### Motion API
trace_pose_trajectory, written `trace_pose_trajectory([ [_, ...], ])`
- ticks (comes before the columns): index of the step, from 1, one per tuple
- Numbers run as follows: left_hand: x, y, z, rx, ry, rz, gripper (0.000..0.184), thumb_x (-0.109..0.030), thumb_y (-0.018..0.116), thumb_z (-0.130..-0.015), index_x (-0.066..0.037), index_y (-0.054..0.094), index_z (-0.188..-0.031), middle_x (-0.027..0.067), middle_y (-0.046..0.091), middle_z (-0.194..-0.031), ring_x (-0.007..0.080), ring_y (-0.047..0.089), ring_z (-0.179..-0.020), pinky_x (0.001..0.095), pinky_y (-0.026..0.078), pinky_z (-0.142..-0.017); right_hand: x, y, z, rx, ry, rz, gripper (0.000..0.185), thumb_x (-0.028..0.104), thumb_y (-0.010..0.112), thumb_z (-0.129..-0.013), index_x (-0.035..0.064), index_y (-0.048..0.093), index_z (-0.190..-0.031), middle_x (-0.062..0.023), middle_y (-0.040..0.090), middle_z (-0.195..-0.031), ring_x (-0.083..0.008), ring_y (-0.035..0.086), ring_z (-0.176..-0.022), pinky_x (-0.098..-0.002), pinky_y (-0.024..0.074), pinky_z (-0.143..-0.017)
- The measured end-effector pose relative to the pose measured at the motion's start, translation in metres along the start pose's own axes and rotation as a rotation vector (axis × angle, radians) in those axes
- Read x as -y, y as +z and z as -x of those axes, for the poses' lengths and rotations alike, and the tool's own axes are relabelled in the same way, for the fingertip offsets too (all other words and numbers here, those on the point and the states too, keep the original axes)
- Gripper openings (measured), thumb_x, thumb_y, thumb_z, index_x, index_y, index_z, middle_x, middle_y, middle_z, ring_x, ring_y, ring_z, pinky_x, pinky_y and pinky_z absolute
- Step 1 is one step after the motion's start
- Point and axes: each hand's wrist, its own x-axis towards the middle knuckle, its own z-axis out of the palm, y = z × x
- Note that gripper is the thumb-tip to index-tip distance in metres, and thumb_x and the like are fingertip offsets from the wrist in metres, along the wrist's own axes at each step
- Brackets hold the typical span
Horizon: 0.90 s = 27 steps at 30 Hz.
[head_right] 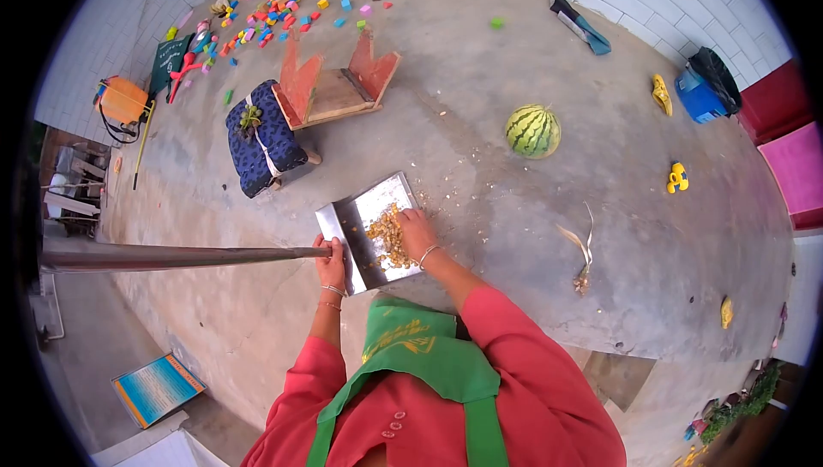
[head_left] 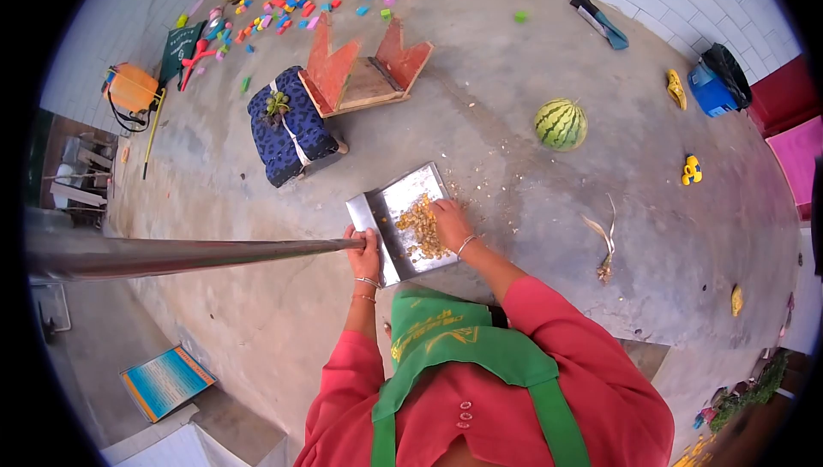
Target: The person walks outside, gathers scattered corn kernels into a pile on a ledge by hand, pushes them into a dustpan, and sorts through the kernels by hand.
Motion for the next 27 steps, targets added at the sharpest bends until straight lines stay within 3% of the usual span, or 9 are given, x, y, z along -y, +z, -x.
trace_pose_trajectory([
  [5,-0.035,0.011,0.017,0.025,-0.13,0.1,0.032,-0.02,0.054,-0.091,-0.006,0.048,-0.063,0.0051,0.047,-0.108,0.009,0.045,-0.084,0.0275,0.04,-0.075,0.016,-0.051,0.006,-0.036,0.001,-0.211,0.039,-0.007,0.048,-0.073,0.0011,0.055,-0.11,-0.0201,0.056,-0.104,-0.0359,0.054,-0.098,-0.0397,0.0453,-0.086],
  [7,-0.045,0.02,0.019,0.053,-0.017,0.114,0.032,-0.021,0.051,-0.093,-0.007,0.047,-0.064,0.0034,0.046,-0.107,0.0055,0.042,-0.074,0.0229,0.038,-0.063,0.013,-0.064,0.008,-0.088,0.034,-0.27,0.03,-0.001,0.047,-0.079,0.0029,0.054,-0.108,-0.0194,0.056,-0.106,-0.0366,0.053,-0.099,-0.0403,0.0442,-0.086],
  [9,-0.096,0.039,0.033,0.106,-0.004,0.139,0.025,-0.022,0.046,-0.095,-0.009,0.045,-0.074,-0.0039,0.042,-0.069,0.0051,0.037,-0.066,0.0221,0.034,-0.062,0.015,-0.087,0.008,0.003,0.058,-0.202,0.032,0.0,0.048,-0.079,0.0029,0.053,-0.111,-0.0182,0.056,-0.107,-0.035,0.053,-0.101,-0.0391,0.0435,-0.088],
  [12,-0.114,0.055,0.038,0.215,-0.098,0.259,0.026,-0.023,0.045,-0.096,-0.01,0.042,-0.073,-0.0046,0.039,-0.067,0.0052,0.035,-0.065,0.0223,0.031,-0.059,0.032,-0.13,0.02,-0.084,0.104,-0.164,0.034,0.001,0.048,-0.079,0.0036,0.053,-0.112,-0.0172,0.055,-0.109,-0.0342,0.052,-0.101,-0.0396,0.0432,-0.088],
  [15,-0.112,0.071,0.032,0.322,-0.036,0.257,0.026,-0.023,0.045,-0.096,-0.01,0.041,-0.073,-0.0047,0.039,-0.067,0.0048,0.035,-0.065,0.0221,0.031,-0.059,0.036,-0.144,0.038,-0.228,0.144,-0.123,0.034,0.003,0.049,-0.079,0.004,0.053,-0.112,-0.0162,0.055,-0.11,-0.033,0.051,-0.103,-0.0397,0.0431,-0.088],
  [18,-0.118,0.089,0.038,0.43,-0.039,0.276,0.026,-0.024,0.045,-0.096,-0.011,0.041,-0.073,-0.0056,0.039,-0.067,0.0041,0.036,-0.063,0.0215,0.031,-0.057,0.046,-0.154,0.068,-0.275,0.326,-0.093,0.031,0.005,0.052,-0.079,0.0045,0.055,-0.11,-0.0151,0.056,-0.109,-0.0337,0.052,-0.102,-0.0403,0.0429,-0.088],
  [24,-0.121,0.099,0.061,0.687,-0.091,0.265,0.029,-0.028,0.046,-0.096,-0.013,0.04,-0.071,-0.0064,0.038,-0.066,0.0038,0.035,-0.061,0.021,0.031,-0.056,0.083,-0.142,0.147,-0.492,0.502,0.06,0.029,0.005,0.053,-0.08,0.0054,0.057,-0.108,-0.0136,0.057,-0.107,-0.0325,0.053,-0.1,-0.0397,0.0444,-0.085],
  [26,-0.111,0.094,0.068,0.823,-0.142,0.277,0.022,-0.024,0.049,-0.094,-0.007,0.046,-0.08,-0.0054,0.041,-0.073,0.004,0.037,-0.066,0.0199,0.033,-0.059,0.11,-0.135,0.173,-0.506,0.545,0.046,0.027,0.005,0.054,-0.079,0.0054,0.058,-0.106,-0.0133,0.058,-0.105,-0.0321,0.054,-0.099,-0.0392,0.0452,-0.084],
  [27,-0.123,0.093,0.084,0.804,-0.181,0.291,0.026,-0.023,0.049,-0.094,-0.008,0.044,-0.073,-0.0049,0.041,-0.075,0.0042,0.037,-0.068,0.0208,0.034,-0.061,0.121,-0.135,0.185,-0.534,0.552,0.101,0.025,0.006,0.055,-0.079,0.0055,0.059,-0.103,-0.012,0.059,-0.102,-0.0311,0.056,-0.096,-0.0385,0.0463,-0.081],
])
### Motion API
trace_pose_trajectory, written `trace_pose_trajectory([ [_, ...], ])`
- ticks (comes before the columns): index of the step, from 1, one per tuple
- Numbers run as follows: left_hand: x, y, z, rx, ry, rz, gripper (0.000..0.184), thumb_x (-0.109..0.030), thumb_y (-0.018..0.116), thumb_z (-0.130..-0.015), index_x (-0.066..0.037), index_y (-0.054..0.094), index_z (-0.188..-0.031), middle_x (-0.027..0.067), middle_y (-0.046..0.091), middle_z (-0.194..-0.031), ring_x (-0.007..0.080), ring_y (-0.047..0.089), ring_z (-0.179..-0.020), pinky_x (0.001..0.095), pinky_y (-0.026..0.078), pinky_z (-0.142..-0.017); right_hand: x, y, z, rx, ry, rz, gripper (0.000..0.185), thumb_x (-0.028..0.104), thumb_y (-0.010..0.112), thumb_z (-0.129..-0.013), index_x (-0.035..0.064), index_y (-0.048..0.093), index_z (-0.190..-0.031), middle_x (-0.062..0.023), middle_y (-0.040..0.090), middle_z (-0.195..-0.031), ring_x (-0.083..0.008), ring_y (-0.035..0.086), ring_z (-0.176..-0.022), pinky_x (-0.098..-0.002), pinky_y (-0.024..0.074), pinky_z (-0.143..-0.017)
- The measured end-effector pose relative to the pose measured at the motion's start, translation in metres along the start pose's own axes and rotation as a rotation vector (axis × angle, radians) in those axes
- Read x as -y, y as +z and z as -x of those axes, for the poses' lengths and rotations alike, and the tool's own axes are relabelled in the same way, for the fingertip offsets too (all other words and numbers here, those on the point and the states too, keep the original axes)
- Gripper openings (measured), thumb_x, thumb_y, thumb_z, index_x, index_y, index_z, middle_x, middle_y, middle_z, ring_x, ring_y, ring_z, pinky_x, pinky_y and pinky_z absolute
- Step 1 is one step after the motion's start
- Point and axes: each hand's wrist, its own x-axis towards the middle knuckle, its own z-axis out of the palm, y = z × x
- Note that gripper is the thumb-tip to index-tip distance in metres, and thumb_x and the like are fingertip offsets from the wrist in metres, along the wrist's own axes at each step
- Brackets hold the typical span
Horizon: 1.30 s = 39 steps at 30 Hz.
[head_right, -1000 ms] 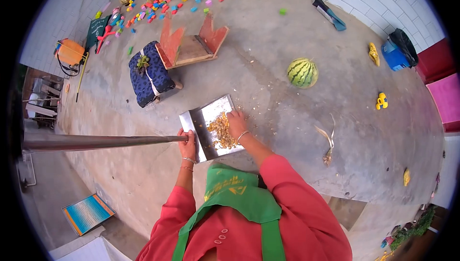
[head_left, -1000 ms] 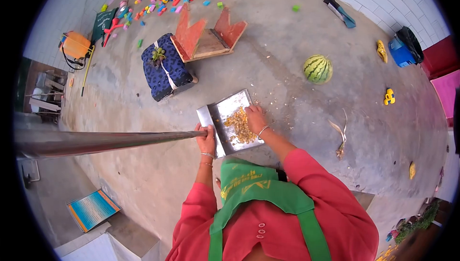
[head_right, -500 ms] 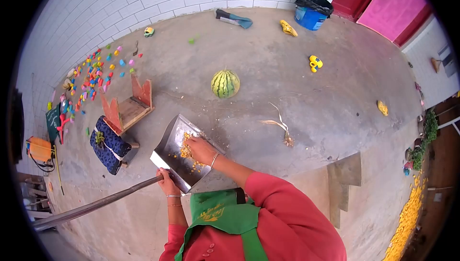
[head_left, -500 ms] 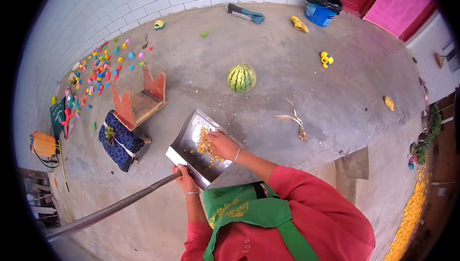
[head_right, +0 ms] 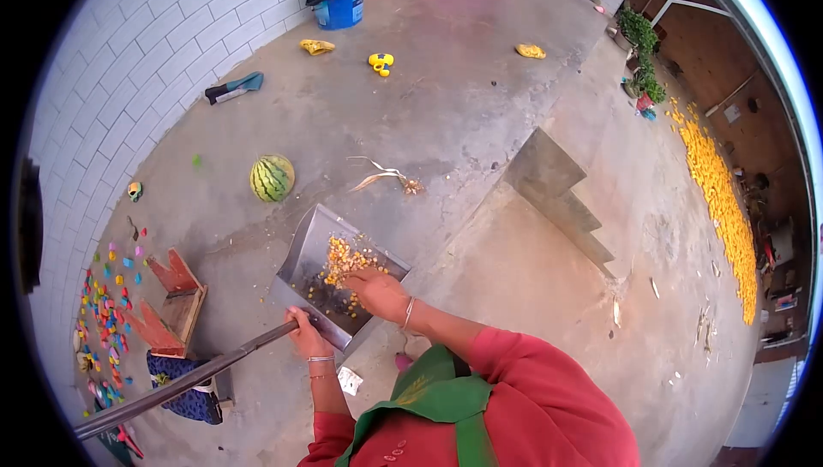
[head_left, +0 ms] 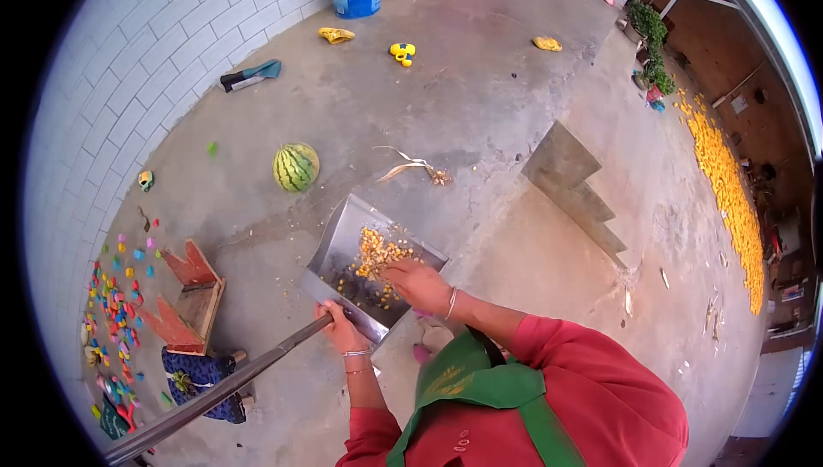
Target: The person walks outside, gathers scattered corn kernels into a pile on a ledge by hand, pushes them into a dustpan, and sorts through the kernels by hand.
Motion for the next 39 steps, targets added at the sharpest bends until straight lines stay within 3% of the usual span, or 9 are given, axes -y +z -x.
trace_pose_trajectory([
  [4,0.038,0.012,0.034,0.105,-0.061,0.017,0.026,-0.024,0.051,-0.094,-0.008,0.046,-0.074,-0.0036,0.043,-0.076,0.0048,0.038,-0.069,0.0224,0.035,-0.065,-0.002,-0.013,0.058,-0.117,0.028,0.118,0.021,0.004,0.053,-0.075,0.0055,0.061,-0.095,-0.0089,0.061,-0.087,-0.0288,0.059,-0.083,-0.0374,0.0486,-0.072],
  [9,0.054,0.049,0.088,0.221,-0.093,-0.079,0.034,-0.027,0.052,-0.094,-0.011,0.04,-0.066,-0.0047,0.04,-0.068,0.0045,0.036,-0.066,0.0222,0.033,-0.063,-0.031,-0.045,0.115,-0.181,0.256,0.02,0.018,0.008,0.055,-0.08,0.0083,0.063,-0.097,-0.0108,0.063,-0.094,-0.029,0.06,-0.086,-0.037,0.0492,-0.074],
  [12,0.074,0.071,0.109,0.214,-0.176,-0.058,0.033,-0.028,0.052,-0.093,-0.011,0.042,-0.067,-0.0044,0.04,-0.069,0.0046,0.036,-0.066,0.022,0.033,-0.063,-0.056,-0.069,0.142,-0.238,0.311,-0.046,0.018,0.006,0.054,-0.08,0.0064,0.063,-0.096,-0.0121,0.064,-0.092,-0.03,0.061,-0.084,-0.0363,0.0492,-0.075],
  [17,0.116,0.107,0.131,0.146,-0.015,-0.142,0.032,-0.027,0.054,-0.092,-0.012,0.043,-0.067,-0.0053,0.042,-0.067,0.0045,0.037,-0.063,0.0214,0.033,-0.059,-0.114,-0.093,0.175,-0.244,0.257,-0.122,0.018,0.003,0.054,-0.079,0.0041,0.063,-0.095,-0.0145,0.064,-0.092,-0.031,0.061,-0.083,-0.0357,0.0491,-0.075],
  [21,0.125,0.144,0.156,0.006,-0.039,-0.063,0.032,-0.026,0.055,-0.092,-0.012,0.042,-0.066,-0.0057,0.041,-0.064,0.0042,0.036,-0.06,0.0219,0.032,-0.056,-0.155,-0.123,0.183,-0.314,0.163,-0.299,0.016,0.003,0.056,-0.079,0.0034,0.063,-0.094,-0.0148,0.064,-0.092,-0.032,0.061,-0.086,-0.0369,0.0492,-0.076],
  [28,0.149,0.174,0.158,-0.265,0.092,-0.057,0.034,-0.025,0.056,-0.091,-0.014,0.039,-0.064,-0.0062,0.04,-0.06,0.0043,0.036,-0.054,0.0225,0.031,-0.049,-0.236,-0.176,0.178,-0.389,0.25,-0.472,0.015,0.0,0.053,-0.081,0.0007,0.063,-0.093,-0.0164,0.064,-0.087,-0.0311,0.063,-0.077,-0.0339,0.0501,-0.069],
  [32,0.141,0.184,0.153,-0.359,0.098,-0.095,0.033,-0.026,0.058,-0.09,-0.014,0.04,-0.065,-0.0064,0.04,-0.06,0.0042,0.036,-0.052,0.0223,0.03,-0.047,-0.29,-0.16,0.144,-0.36,0.257,-0.549,0.014,0.0,0.054,-0.08,0.0005,0.063,-0.092,-0.0165,0.064,-0.085,-0.0299,0.063,-0.075,-0.0327,0.0501,-0.067],
  [38,0.157,0.184,0.12,-0.398,0.145,-0.086,0.033,-0.026,0.058,-0.09,-0.014,0.04,-0.066,-0.0067,0.04,-0.06,0.0039,0.035,-0.052,0.0221,0.03,-0.047,-0.328,-0.142,0.075,-0.299,0.215,-0.432,0.013,0.001,0.055,-0.078,0.0011,0.062,-0.089,-0.0168,0.064,-0.083,-0.0306,0.062,-0.075,-0.0336,0.0499,-0.068],
  [39,0.155,0.185,0.108,-0.398,0.148,-0.08,0.033,-0.026,0.058,-0.09,-0.014,0.04,-0.066,-0.0067,0.04,-0.06,0.0039,0.035,-0.052,0.0221,0.03,-0.047,-0.335,-0.141,0.059,-0.321,0.189,-0.354,0.014,0.001,0.055,-0.079,0.0012,0.062,-0.091,-0.0155,0.064,-0.081,-0.0274,0.063,-0.072,-0.032,0.0499,-0.066],
])
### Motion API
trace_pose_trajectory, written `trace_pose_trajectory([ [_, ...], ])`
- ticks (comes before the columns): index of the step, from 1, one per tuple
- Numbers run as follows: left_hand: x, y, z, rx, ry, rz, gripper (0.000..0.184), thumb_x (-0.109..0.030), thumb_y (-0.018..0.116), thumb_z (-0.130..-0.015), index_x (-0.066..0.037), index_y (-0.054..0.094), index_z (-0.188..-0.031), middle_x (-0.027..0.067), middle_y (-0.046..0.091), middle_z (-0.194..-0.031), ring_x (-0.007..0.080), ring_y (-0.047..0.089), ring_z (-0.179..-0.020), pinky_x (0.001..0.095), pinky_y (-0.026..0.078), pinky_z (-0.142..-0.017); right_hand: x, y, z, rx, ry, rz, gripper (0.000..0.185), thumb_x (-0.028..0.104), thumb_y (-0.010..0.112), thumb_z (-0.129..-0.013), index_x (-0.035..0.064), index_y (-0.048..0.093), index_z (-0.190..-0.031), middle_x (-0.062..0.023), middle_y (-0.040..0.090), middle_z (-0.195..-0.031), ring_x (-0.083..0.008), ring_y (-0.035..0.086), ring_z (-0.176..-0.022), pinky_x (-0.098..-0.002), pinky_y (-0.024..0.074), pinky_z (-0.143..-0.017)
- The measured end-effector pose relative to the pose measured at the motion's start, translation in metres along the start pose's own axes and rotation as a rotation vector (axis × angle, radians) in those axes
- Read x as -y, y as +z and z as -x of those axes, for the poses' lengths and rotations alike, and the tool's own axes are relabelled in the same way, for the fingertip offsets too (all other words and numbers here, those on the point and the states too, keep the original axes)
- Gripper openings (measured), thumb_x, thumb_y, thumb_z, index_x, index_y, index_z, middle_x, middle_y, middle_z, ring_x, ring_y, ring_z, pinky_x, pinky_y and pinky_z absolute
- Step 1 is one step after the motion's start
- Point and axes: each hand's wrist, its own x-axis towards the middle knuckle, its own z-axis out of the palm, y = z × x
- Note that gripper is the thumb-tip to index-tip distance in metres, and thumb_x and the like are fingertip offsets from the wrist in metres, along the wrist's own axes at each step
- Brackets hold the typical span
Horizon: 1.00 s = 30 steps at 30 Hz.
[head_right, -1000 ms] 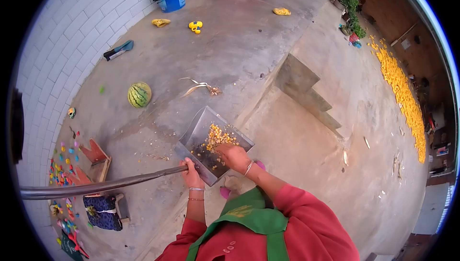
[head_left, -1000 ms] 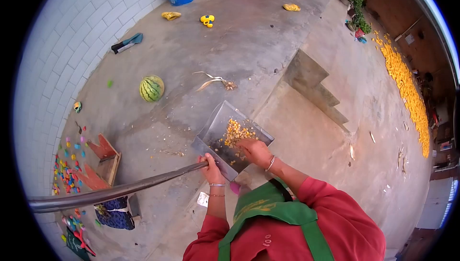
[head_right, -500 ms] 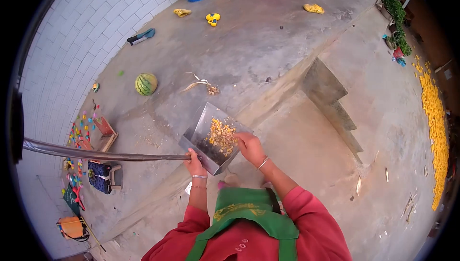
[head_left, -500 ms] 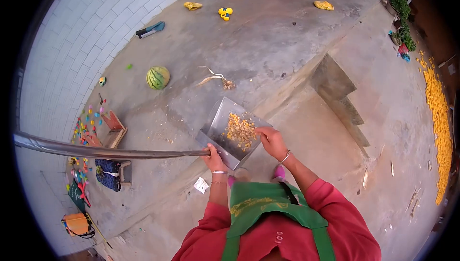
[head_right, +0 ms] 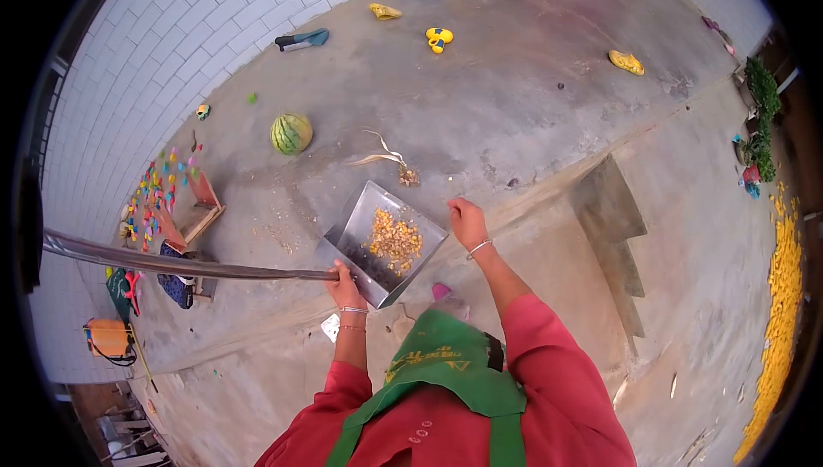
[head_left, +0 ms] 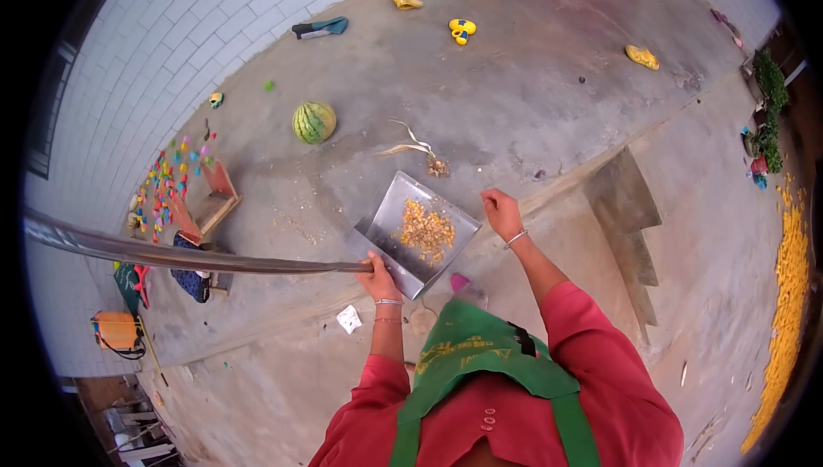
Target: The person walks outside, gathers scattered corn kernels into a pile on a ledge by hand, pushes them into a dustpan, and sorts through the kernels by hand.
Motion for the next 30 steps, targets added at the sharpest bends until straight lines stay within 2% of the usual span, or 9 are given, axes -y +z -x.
trace_pose_trajectory([
  [2,0.006,0.0,0.0,0.007,0.017,-0.024,0.032,-0.025,0.057,-0.091,-0.014,0.04,-0.066,-0.0066,0.039,-0.06,0.004,0.034,-0.053,0.022,0.03,-0.048,-0.01,0.006,-0.012,0.008,-0.035,0.085,0.015,0.001,0.055,-0.08,0.0013,0.062,-0.093,-0.0143,0.064,-0.079,-0.0241,0.063,-0.07,-0.0303,0.0498,-0.065],
  [9,0.016,0.01,-0.022,0.007,0.136,-0.131,0.033,-0.022,0.057,-0.091,-0.015,0.039,-0.064,-0.0076,0.037,-0.061,0.0035,0.032,-0.056,0.0215,0.029,-0.051,-0.046,0.041,-0.069,0.073,-0.034,0.325,0.024,0.0,0.057,-0.073,0.0037,0.062,-0.096,-0.0186,0.061,-0.097,-0.0348,0.059,-0.087,-0.0402,0.0489,-0.077],
  [11,0.017,0.01,-0.025,-0.007,-0.052,-0.117,0.03,-0.021,0.058,-0.089,-0.007,0.043,-0.068,0.0017,0.041,-0.075,0.0126,0.04,-0.083,0.0307,0.027,-0.098,-0.053,0.047,-0.088,0.058,-0.018,0.396,0.025,0.0,0.057,-0.072,0.0038,0.061,-0.096,-0.0189,0.059,-0.099,-0.036,0.058,-0.089,-0.0414,0.0484,-0.078],
  [17,-0.011,0.032,-0.018,-0.094,-0.145,-0.067,0.033,-0.022,0.058,-0.09,-0.006,0.044,-0.064,0.0022,0.044,-0.082,0.0119,0.039,-0.084,0.0302,0.031,-0.094,-0.056,0.049,-0.112,0.31,0.052,0.572,0.018,0.002,0.05,-0.076,0.0044,0.057,-0.092,-0.02,0.057,-0.099,-0.039,0.059,-0.086,-0.045,0.0495,-0.074],
  [20,-0.016,0.04,-0.017,-0.19,-0.032,-0.109,0.031,-0.02,0.058,-0.09,-0.008,0.045,-0.065,-0.0017,0.042,-0.075,0.0078,0.039,-0.07,0.0269,0.032,-0.089,-0.08,0.055,-0.123,0.41,-0.008,0.616,0.015,0.002,0.05,-0.077,0.0035,0.058,-0.089,-0.0209,0.059,-0.095,-0.0394,0.06,-0.083,-0.0465,0.0495,-0.073],
  [23,-0.029,0.053,-0.013,-0.164,-0.075,-0.049,0.031,-0.02,0.058,-0.09,-0.008,0.045,-0.065,-0.0018,0.041,-0.075,0.0083,0.039,-0.072,0.0282,0.031,-0.092,-0.094,0.05,-0.138,0.384,-0.155,0.55,0.011,0.002,0.052,-0.072,0.0043,0.06,-0.08,-0.0218,0.06,-0.073,-0.0408,0.059,-0.071,-0.0439,0.0499,-0.064],
  [26,-0.024,0.072,-0.015,-0.176,0.02,-0.119,0.032,-0.019,0.058,-0.09,-0.008,0.042,-0.064,-0.0027,0.04,-0.074,0.0074,0.038,-0.073,0.0275,0.03,-0.093,-0.061,0.027,-0.157,0.314,-0.062,0.208,0.011,0.001,0.053,-0.073,0.002,0.061,-0.08,-0.0171,0.061,-0.065,-0.0292,0.062,-0.062,-0.0347,0.0506,-0.059],
  [28,-0.033,0.093,-0.013,-0.113,0.087,-0.168,0.032,-0.02,0.058,-0.089,-0.007,0.043,-0.064,-0.0012,0.04,-0.074,0.0103,0.04,-0.076,0.0304,0.026,-0.098,-0.01,0.004,-0.181,0.358,0.373,-0.168,0.013,0.001,0.054,-0.075,0.0,0.061,-0.085,-0.0078,0.061,-0.065,-0.014,0.06,-0.059,-0.0259,0.049,-0.056],
  [30,-0.022,0.107,-0.016,-0.046,0.129,-0.259,0.03,-0.022,0.058,-0.089,-0.006,0.047,-0.066,0.0031,0.042,-0.08,0.0157,0.04,-0.089,0.0339,0.023,-0.101,0.01,-0.007,-0.189,0.365,0.233,-0.262,0.013,0.002,0.053,-0.078,-0.0013,0.06,-0.088,-0.0015,0.058,-0.068,-0.0068,0.056,-0.059,-0.0233,0.0477,-0.055],
])
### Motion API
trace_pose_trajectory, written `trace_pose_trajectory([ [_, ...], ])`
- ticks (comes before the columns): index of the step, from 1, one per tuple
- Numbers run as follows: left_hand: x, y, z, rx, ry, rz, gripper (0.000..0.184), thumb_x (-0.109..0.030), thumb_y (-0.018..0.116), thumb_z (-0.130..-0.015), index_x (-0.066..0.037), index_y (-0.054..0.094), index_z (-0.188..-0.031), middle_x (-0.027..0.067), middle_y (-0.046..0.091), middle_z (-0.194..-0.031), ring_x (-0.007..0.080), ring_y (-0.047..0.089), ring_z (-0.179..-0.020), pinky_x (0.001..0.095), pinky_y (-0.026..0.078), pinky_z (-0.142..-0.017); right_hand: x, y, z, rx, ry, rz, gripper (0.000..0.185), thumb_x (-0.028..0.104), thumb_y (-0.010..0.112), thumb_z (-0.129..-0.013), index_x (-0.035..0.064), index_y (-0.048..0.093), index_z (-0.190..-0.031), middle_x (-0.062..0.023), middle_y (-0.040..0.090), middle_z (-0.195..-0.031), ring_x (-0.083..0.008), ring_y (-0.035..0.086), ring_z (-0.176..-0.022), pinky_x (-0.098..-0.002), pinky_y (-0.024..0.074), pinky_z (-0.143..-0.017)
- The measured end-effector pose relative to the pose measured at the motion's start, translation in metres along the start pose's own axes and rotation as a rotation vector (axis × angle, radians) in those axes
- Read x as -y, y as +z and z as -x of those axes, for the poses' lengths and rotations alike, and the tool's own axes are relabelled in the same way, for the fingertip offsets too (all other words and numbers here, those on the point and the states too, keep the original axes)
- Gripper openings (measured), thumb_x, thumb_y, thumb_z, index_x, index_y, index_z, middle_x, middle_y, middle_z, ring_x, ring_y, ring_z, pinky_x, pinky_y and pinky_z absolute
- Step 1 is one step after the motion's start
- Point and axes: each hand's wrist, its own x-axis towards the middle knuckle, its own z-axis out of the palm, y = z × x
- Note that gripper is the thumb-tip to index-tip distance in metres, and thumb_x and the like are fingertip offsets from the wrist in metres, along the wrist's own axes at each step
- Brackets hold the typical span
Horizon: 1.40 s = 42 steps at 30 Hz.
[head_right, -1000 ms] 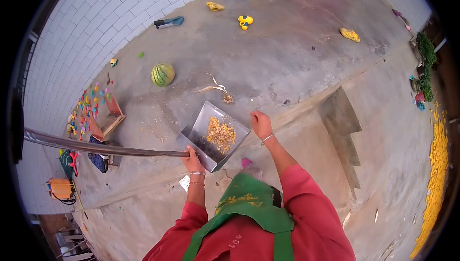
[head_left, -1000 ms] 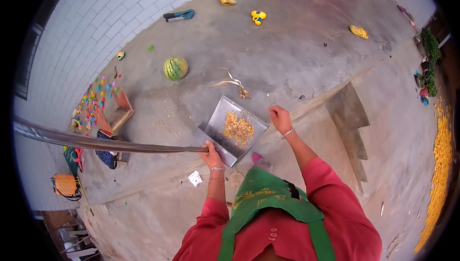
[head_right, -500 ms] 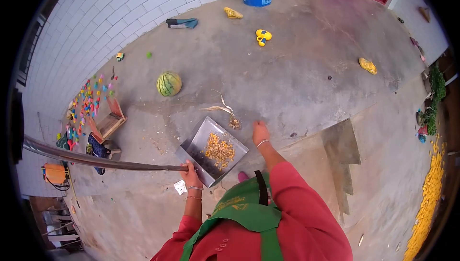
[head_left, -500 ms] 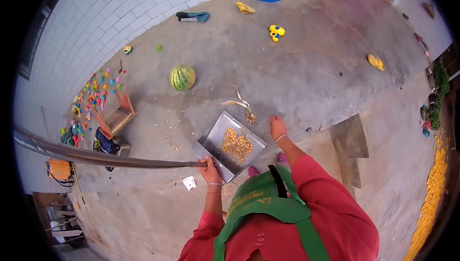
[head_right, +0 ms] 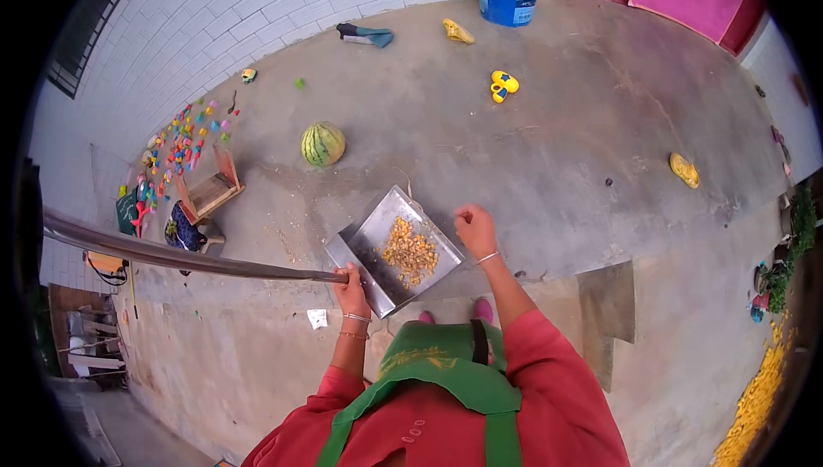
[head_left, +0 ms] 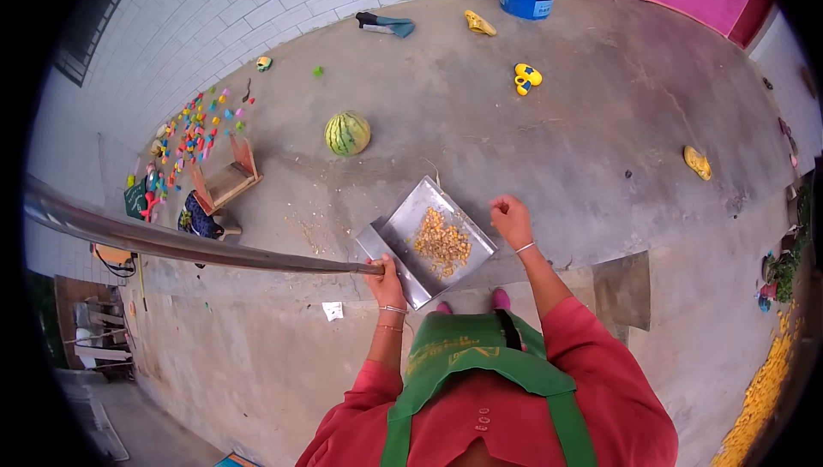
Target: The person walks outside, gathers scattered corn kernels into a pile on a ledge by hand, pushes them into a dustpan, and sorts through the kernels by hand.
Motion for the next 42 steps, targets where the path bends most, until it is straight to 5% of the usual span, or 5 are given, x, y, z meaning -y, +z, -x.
trace_pose_trajectory([
  [9,-0.012,0.063,0.018,0.457,-0.062,0.107,0.031,-0.024,0.056,-0.09,-0.005,0.05,-0.067,0.0057,0.049,-0.084,0.0189,0.037,-0.103,0.0365,0.022,-0.101,0.025,0.007,0.073,-0.184,-0.342,0.65,0.031,0.01,0.065,-0.07,0.0048,0.06,-0.1,-0.0121,0.059,-0.098,-0.0255,0.057,-0.091,-0.0349,0.0473,-0.08],
  [14,-0.012,0.077,0.048,0.688,-0.041,0.17,0.029,-0.024,0.056,-0.092,-0.011,0.048,-0.066,-0.0067,0.042,-0.066,0.0043,0.035,-0.068,0.0241,0.031,-0.088,0.004,0.032,0.14,-0.163,-0.334,1.022,0.025,0.009,0.053,-0.077,0.0072,0.062,-0.1,-0.0132,0.057,-0.099,-0.0317,0.054,-0.097,-0.0385,0.0454,-0.085],
  [19,-0.031,0.071,0.1,0.874,0.037,0.101,0.031,-0.024,0.055,-0.092,-0.01,0.046,-0.066,-0.0052,0.041,-0.069,0.0055,0.036,-0.071,0.0253,0.03,-0.09,-0.02,0.018,0.205,0.041,-0.041,0.829,0.021,0.005,0.051,-0.076,0.0066,0.064,-0.093,-0.0121,0.061,-0.098,-0.0319,0.059,-0.093,-0.0398,0.0483,-0.079],
  [31,-0.053,0.09,0.295,1.309,-0.013,0.129,0.037,-0.019,0.056,-0.091,-0.007,0.04,-0.059,0.0015,0.04,-0.06,0.014,0.041,-0.078,0.0358,0.026,-0.098,-0.016,-0.148,0.445,-0.774,0.228,0.296,0.023,0.0,0.054,-0.076,0.0023,0.064,-0.097,-0.0174,0.064,-0.092,-0.0326,0.062,-0.081,-0.0361,0.0491,-0.072],
  [42,-0.019,0.082,0.59,1.725,0.01,-0.01,0.034,-0.018,0.056,-0.091,-0.007,0.04,-0.063,0.0043,0.045,-0.086,0.0155,0.038,-0.093,0.0334,0.027,-0.096,-0.079,-0.217,0.692,-0.812,0.404,0.727,0.027,0.013,0.065,-0.07,0.0072,0.061,-0.097,-0.0113,0.059,-0.09,-0.0301,0.056,-0.092,-0.0387,0.0468,-0.079],
])
